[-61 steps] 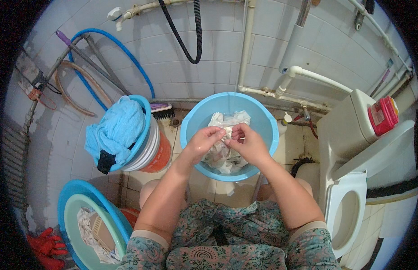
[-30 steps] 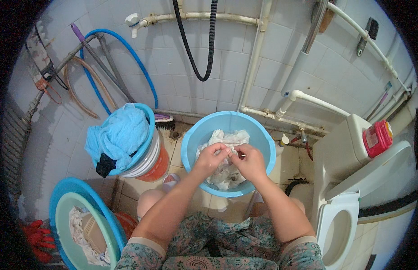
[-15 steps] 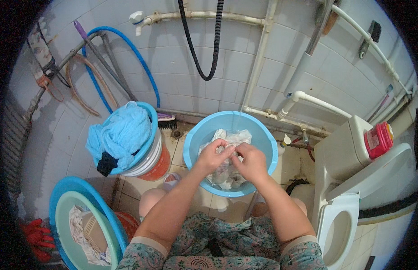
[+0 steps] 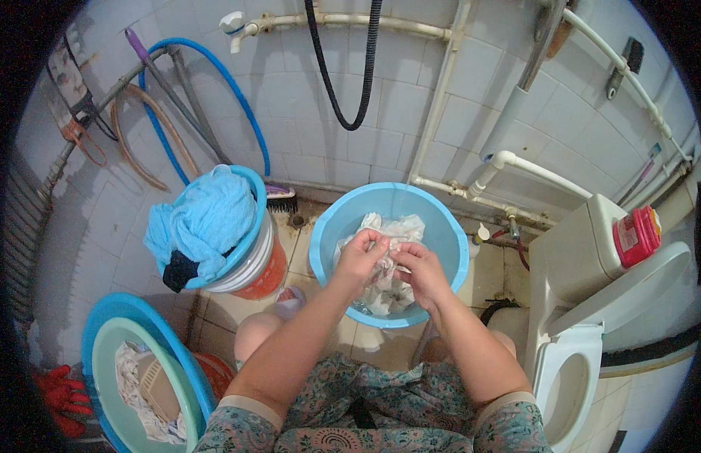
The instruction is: The person sits on the floor in a bathroom and hand-washes clothes in a blue basin. They wring out a light blue towel and place it in a bucket, then wash a black garment and a white patterned cloth by submerging, scrubbing, and wringing them in the water.
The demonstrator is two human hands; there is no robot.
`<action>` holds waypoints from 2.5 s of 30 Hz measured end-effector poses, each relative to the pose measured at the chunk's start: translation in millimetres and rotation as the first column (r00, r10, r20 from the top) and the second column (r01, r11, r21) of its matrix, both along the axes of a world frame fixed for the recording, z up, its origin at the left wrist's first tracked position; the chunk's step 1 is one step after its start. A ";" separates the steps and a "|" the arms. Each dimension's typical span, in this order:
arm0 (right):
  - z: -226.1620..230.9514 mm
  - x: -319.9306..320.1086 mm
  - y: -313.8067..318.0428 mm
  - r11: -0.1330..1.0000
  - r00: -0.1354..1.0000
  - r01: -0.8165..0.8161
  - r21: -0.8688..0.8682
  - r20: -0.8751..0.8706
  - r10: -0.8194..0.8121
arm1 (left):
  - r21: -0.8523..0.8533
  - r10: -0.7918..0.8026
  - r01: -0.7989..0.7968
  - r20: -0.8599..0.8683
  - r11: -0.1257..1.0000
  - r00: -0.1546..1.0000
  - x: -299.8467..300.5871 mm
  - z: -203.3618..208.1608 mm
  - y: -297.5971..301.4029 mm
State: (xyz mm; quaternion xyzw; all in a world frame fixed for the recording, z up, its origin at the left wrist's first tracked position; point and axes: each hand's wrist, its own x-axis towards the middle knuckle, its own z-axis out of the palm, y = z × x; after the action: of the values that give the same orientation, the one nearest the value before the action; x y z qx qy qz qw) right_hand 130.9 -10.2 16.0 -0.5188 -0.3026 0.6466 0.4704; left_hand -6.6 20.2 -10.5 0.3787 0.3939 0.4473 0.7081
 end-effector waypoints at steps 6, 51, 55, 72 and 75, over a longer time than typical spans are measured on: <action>1.4 -4.2 3.1 0.996 0.990 -0.009 0.084 0.143 -0.003 | 0.182 0.050 -0.014 -0.193 0.983 0.980 -0.9 -9.0 5.5; -0.7 1.1 1.9 0.977 0.985 -0.158 0.143 0.096 0.145 | 0.117 0.067 -0.045 -0.186 0.992 0.980 0.6 -2.1 6.0; -6.9 0.2 1.1 0.956 0.964 -0.194 0.221 0.224 0.144 | 0.100 0.015 -0.001 -0.140 0.995 0.990 -2.9 1.5 3.5; 6.9 4.2 -4.8 0.867 0.654 -0.449 0.217 0.741 0.153 | -0.101 -0.081 0.081 0.006 0.992 0.997 -6.2 6.3 -2.5; 0.0 6.1 -3.6 0.849 0.653 -0.470 0.241 0.742 0.151 | -0.100 -0.090 0.097 0.067 0.990 0.994 -7.0 -5.3 -0.4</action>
State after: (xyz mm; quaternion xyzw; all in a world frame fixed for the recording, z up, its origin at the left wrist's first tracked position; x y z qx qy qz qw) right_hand 137.0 -13.8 16.1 -0.5503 -0.6729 0.3947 0.2977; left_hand -13.7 19.7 -15.8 0.3457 0.3759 0.4043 0.7588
